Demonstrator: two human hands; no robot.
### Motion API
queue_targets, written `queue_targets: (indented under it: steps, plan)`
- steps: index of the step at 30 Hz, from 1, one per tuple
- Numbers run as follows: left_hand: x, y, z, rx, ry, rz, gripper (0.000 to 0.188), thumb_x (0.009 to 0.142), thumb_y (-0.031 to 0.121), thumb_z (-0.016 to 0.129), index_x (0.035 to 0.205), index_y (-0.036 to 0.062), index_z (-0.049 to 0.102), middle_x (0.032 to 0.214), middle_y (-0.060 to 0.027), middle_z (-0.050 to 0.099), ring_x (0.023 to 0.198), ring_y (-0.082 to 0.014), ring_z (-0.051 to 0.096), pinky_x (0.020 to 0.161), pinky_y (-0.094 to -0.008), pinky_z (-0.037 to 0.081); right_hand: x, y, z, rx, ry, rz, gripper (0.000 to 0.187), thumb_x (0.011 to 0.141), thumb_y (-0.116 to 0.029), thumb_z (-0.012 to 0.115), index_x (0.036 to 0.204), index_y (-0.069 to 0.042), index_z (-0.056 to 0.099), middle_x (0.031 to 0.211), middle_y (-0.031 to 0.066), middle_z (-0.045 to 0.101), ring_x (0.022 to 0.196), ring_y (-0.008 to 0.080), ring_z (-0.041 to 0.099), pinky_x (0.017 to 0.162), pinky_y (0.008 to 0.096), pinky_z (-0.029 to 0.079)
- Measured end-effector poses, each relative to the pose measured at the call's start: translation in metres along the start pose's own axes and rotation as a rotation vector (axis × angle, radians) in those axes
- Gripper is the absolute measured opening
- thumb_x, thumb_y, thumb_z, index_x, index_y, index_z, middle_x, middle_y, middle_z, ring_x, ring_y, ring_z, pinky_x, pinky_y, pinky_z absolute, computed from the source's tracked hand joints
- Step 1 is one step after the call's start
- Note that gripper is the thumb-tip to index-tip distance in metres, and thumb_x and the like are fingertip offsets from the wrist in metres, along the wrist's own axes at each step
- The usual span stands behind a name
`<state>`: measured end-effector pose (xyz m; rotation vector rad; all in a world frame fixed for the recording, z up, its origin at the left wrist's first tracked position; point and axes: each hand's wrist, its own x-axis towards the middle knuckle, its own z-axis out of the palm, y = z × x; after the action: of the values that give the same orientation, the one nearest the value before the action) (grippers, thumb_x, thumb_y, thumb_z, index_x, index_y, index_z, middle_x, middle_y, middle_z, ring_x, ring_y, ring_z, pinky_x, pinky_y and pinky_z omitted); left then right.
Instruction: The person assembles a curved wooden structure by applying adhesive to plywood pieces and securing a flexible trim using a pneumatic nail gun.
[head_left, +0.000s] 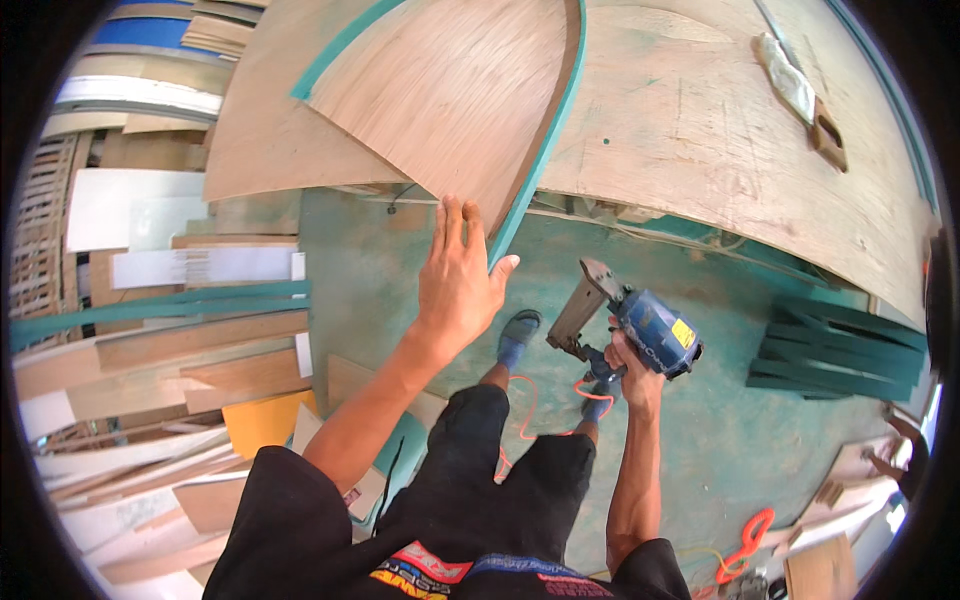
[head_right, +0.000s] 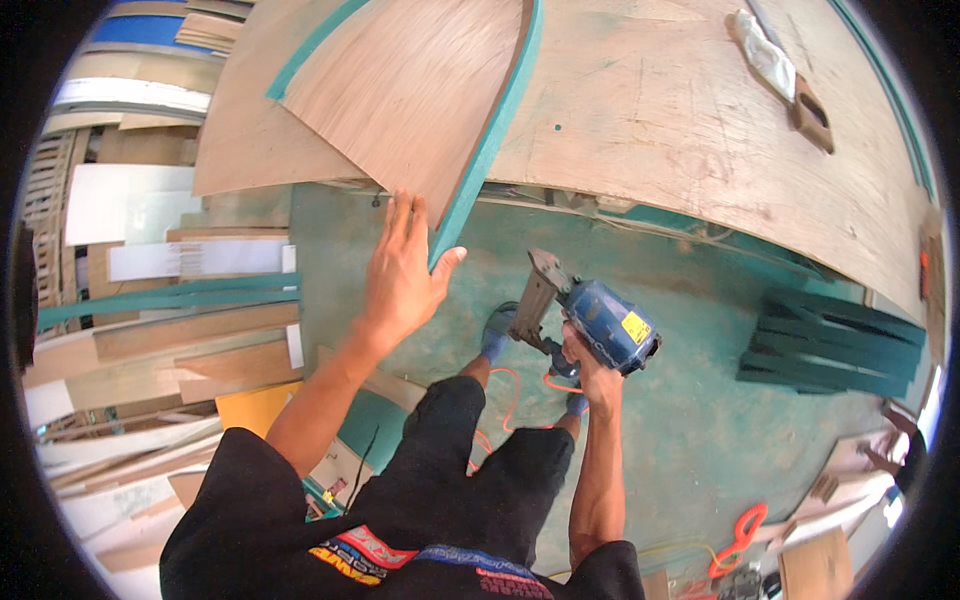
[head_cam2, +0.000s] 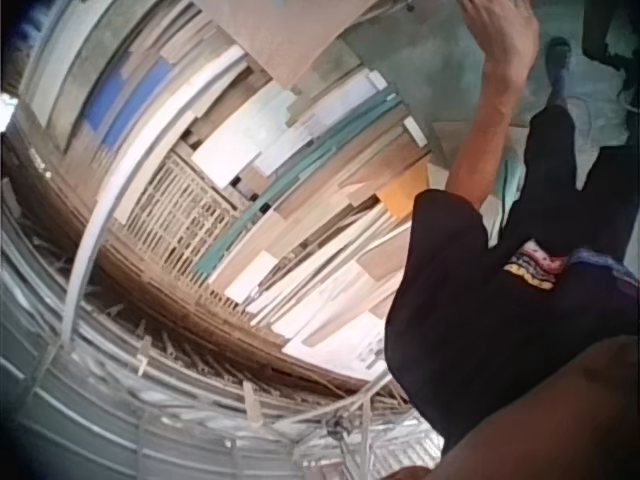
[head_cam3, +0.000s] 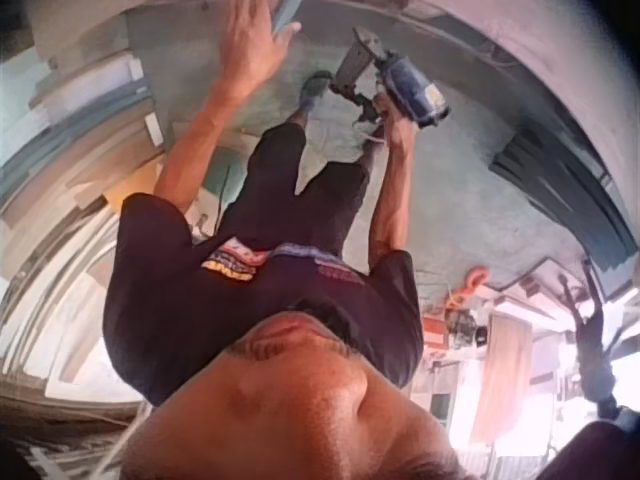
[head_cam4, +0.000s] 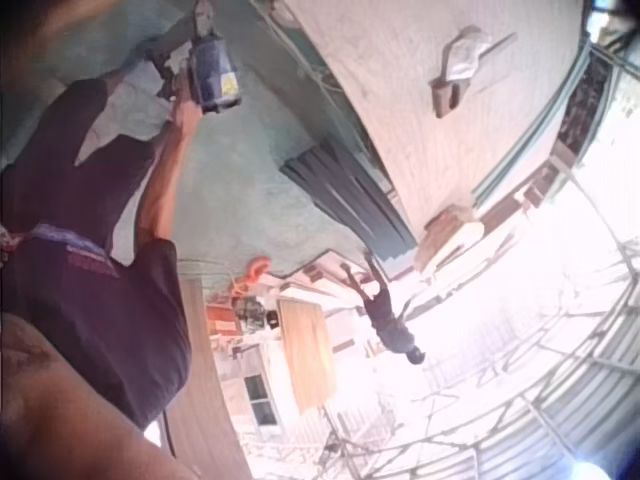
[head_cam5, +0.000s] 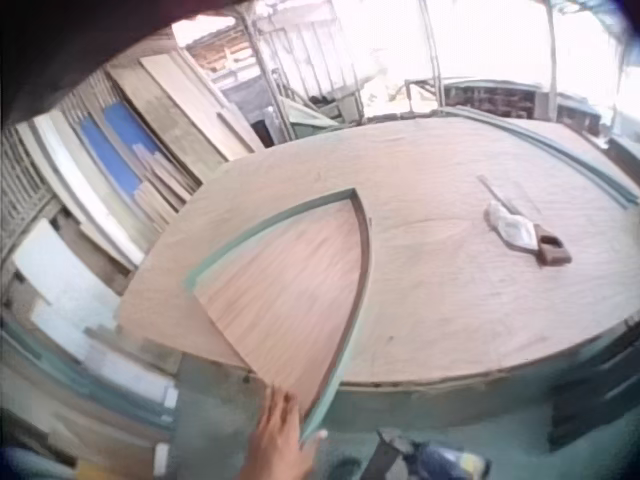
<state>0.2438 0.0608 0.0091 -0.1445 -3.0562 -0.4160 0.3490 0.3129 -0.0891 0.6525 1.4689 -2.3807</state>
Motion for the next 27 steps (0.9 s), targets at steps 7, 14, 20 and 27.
queue_targets:
  steps: [7, 14, 20, 27]
  plan:
    - [0.006, 0.004, -0.006, -0.037, -0.022, -0.064, 0.055, 0.087, 0.013, 0.072, 0.130, -0.0149, 0.053, 0.137, -0.0396, 0.049, 0.129, -0.0488, 0.051, 0.108, -0.0448, 0.044, 0.076, -0.008, 0.017, -0.232, -0.198, -0.066, 0.017, 0.093, -0.013, 0.072, 0.107, -0.002, 0.071, 0.069, -0.0015, 0.053, 0.061, 0.0087, 0.045, 0.056, 0.0275, 0.035]
    - [0.012, 0.012, -0.006, -0.038, -0.033, -0.153, 0.048, 0.084, 0.010, 0.075, 0.127, -0.0074, 0.062, 0.135, -0.0332, 0.054, 0.084, -0.0313, 0.071, 0.078, -0.0338, 0.054, 0.112, -0.020, 0.031, -0.264, -0.247, -0.279, 0.030, 0.085, -0.030, 0.084, 0.094, -0.005, 0.071, 0.079, 0.0005, 0.065, 0.072, 0.0124, 0.059, 0.066, 0.0298, 0.049]
    - [0.014, 0.019, -0.006, -0.050, -0.071, -0.210, 0.048, 0.083, 0.009, 0.074, 0.128, -0.0062, 0.063, 0.135, -0.0336, 0.054, 0.069, -0.0218, 0.068, 0.068, -0.0304, 0.053, 0.132, 0.006, 0.039, -0.328, -0.167, -0.448, 0.043, 0.077, -0.010, 0.085, 0.113, 0.001, 0.066, 0.104, 0.0098, 0.073, 0.092, 0.0157, 0.070, 0.082, 0.0309, 0.056]
    - [0.017, 0.015, -0.007, -0.098, -0.081, -0.216, 0.050, 0.083, 0.009, 0.075, 0.128, -0.0061, 0.063, 0.134, -0.0351, 0.053, 0.128, -0.0310, 0.055, 0.094, -0.0311, 0.051, 0.153, 0.053, 0.023, -0.485, -0.149, -0.723, 0.039, 0.072, -0.012, 0.081, 0.106, -0.002, 0.065, 0.097, 0.0104, 0.072, 0.086, 0.0189, 0.070, 0.076, 0.0320, 0.056]
